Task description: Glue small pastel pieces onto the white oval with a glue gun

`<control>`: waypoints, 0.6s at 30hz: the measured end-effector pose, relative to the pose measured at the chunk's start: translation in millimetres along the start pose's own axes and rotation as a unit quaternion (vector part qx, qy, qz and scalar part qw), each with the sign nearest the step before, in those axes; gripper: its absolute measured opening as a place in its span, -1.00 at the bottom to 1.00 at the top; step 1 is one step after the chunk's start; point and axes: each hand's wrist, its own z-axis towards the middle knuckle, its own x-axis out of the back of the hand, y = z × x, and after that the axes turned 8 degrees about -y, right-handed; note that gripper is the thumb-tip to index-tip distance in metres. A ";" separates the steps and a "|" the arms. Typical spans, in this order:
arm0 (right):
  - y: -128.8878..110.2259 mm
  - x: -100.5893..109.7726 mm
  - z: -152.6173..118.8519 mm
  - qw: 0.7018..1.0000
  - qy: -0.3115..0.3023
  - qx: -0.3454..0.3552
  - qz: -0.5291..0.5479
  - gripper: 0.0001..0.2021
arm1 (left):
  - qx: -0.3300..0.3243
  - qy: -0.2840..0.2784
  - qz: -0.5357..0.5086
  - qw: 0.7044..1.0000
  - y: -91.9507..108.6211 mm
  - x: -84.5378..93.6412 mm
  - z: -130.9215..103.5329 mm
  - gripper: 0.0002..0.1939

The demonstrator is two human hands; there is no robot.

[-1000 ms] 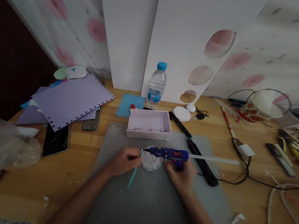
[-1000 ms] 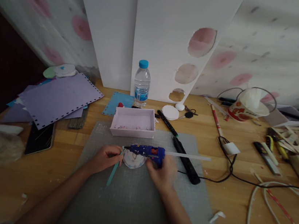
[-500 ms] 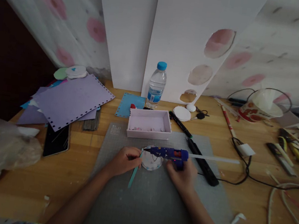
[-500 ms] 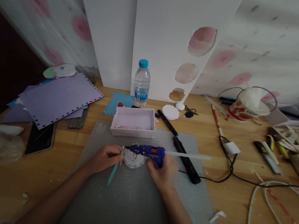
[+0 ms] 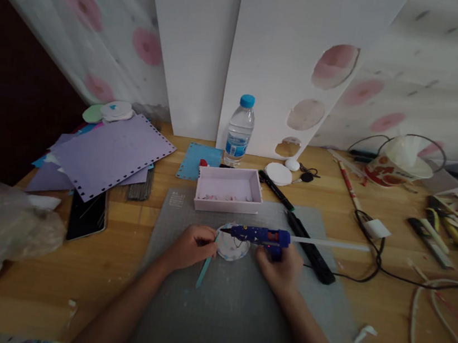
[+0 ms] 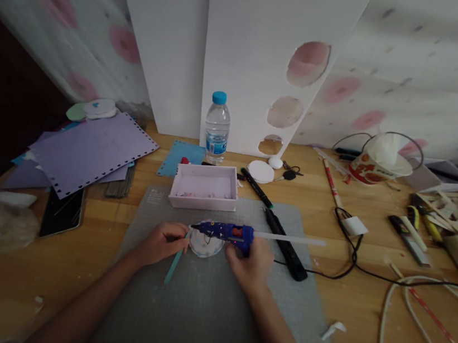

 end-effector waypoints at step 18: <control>-4.7 14.5 3.5 0.996 0.081 -0.009 0.033 -0.71 | 0.003 0.008 -0.009 1.000 -3.8 0.7 -1.2 -0.73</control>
